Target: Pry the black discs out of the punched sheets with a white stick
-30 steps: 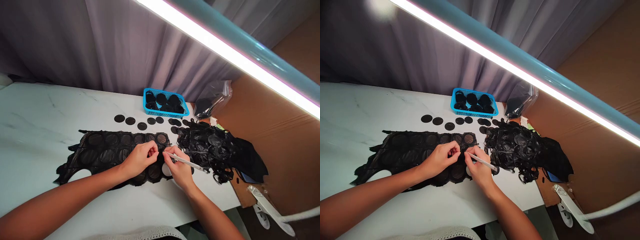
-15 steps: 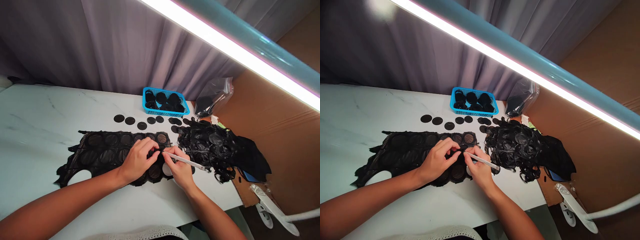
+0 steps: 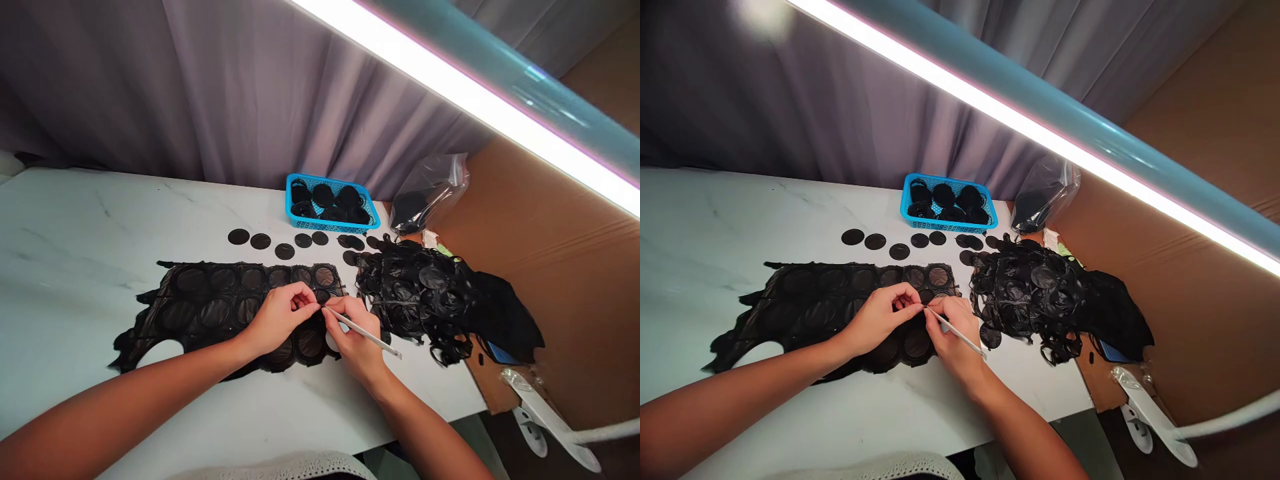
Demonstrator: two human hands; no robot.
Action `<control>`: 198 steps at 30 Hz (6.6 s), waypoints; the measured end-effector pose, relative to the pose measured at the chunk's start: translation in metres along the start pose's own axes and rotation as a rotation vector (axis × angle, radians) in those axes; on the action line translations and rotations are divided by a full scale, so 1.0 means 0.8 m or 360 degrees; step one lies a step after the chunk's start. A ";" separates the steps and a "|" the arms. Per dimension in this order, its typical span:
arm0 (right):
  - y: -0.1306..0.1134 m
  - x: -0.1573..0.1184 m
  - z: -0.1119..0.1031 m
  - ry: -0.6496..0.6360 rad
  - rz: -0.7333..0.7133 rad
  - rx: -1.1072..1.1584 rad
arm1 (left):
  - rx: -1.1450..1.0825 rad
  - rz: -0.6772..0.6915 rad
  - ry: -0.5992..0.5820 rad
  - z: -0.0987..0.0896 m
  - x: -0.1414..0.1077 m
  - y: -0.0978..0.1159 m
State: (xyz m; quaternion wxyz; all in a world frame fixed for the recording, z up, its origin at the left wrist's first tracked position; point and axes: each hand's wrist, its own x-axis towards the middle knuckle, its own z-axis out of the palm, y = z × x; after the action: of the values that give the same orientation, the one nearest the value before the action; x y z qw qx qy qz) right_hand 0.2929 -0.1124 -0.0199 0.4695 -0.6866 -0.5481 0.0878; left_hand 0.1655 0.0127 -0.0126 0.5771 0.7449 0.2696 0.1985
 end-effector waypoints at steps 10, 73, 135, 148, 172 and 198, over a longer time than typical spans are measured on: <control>0.029 0.018 -0.034 0.0316 0.0166 -0.0460 | -0.0742 -0.0050 -0.0175 -0.004 -0.002 0.003; 0.064 0.027 -0.059 -0.0071 0.0522 0.0614 | 0.0962 0.0605 -0.0009 -0.044 0.118 0.001; 0.094 0.107 -0.016 -0.0840 -0.0011 0.0044 | 0.1672 0.0599 -0.0291 0.009 -0.003 -0.065; 0.106 0.148 -0.050 -0.0106 0.0052 -0.0666 | 0.1706 0.0659 -0.0299 -0.018 -0.018 -0.058; 0.055 0.094 0.039 -0.0836 -0.0195 -0.0066 | 0.1649 0.0555 -0.0218 -0.024 -0.036 -0.077; 0.032 0.035 0.011 -0.0846 0.0160 0.0293 | 0.1565 0.0651 -0.0466 -0.033 -0.077 -0.068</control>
State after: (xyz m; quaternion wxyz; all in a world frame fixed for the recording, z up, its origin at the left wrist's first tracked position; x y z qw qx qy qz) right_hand 0.3151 -0.0836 -0.0323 0.3648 -0.6203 -0.6069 0.3375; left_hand 0.0924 0.0045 -0.0576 0.1422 0.9837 0.0972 0.0514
